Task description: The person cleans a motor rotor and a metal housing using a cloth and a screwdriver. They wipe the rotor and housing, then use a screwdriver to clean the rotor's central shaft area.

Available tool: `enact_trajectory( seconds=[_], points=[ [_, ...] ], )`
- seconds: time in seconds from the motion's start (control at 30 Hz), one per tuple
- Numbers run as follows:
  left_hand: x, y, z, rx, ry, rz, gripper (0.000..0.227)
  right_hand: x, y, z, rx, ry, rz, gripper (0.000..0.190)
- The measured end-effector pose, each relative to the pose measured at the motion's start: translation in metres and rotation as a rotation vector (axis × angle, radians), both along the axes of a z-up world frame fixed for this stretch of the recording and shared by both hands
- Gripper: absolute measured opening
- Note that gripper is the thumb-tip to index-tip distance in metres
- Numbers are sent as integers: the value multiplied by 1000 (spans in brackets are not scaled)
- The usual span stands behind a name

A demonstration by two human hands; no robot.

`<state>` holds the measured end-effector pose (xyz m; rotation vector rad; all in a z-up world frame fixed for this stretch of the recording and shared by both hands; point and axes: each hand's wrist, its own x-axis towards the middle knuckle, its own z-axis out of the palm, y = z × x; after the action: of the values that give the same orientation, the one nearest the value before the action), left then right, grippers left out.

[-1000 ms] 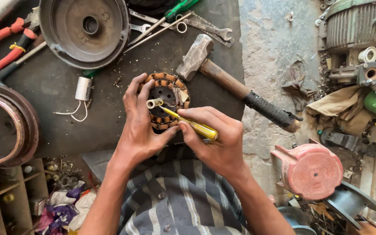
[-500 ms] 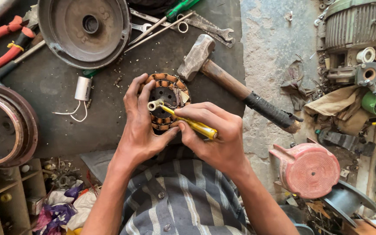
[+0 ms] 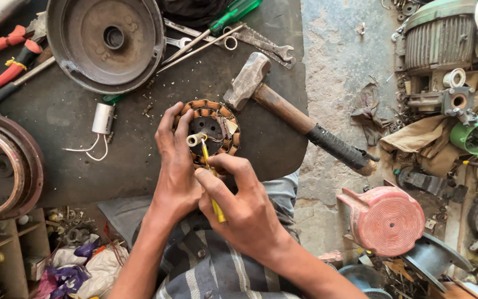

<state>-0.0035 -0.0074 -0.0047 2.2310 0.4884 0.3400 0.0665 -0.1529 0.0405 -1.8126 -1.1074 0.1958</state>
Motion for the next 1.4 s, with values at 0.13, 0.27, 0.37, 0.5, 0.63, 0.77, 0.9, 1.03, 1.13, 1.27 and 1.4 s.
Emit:
enact_trajectory(
  seconds=[0.13,0.27,0.37,0.5,0.63,0.77,0.9,1.03,1.13,1.27,1.4],
  points=[
    [0,-2,0,18,7,18,98,-3,-1,-4,17,45,-24,41],
    [0,-2,0,37,1,11,93,1,-5,-9,2,-45,38,43],
    [1,-7,-2,45,-12,43,90,-6,2,-14,-6,-212,2,42],
    [5,-13,-1,76,-5,81,87,-8,11,-16,33,-178,-126,36],
    [6,-15,4,97,-4,71,90,-2,14,-19,55,-170,-189,33],
    [8,-16,7,127,20,74,95,19,0,-41,54,-375,-166,32],
    [6,-6,9,33,17,68,105,122,-47,-52,138,-469,-695,24],
    [7,2,9,37,29,-2,109,140,-93,8,13,-573,-480,19],
    [7,10,10,11,41,-48,110,113,-77,11,161,-252,-308,16],
    [4,18,11,-34,16,-100,109,61,-40,-5,168,92,-166,12],
    [5,22,12,-19,32,-133,107,41,-4,-22,-8,-169,-93,31]
  ],
)
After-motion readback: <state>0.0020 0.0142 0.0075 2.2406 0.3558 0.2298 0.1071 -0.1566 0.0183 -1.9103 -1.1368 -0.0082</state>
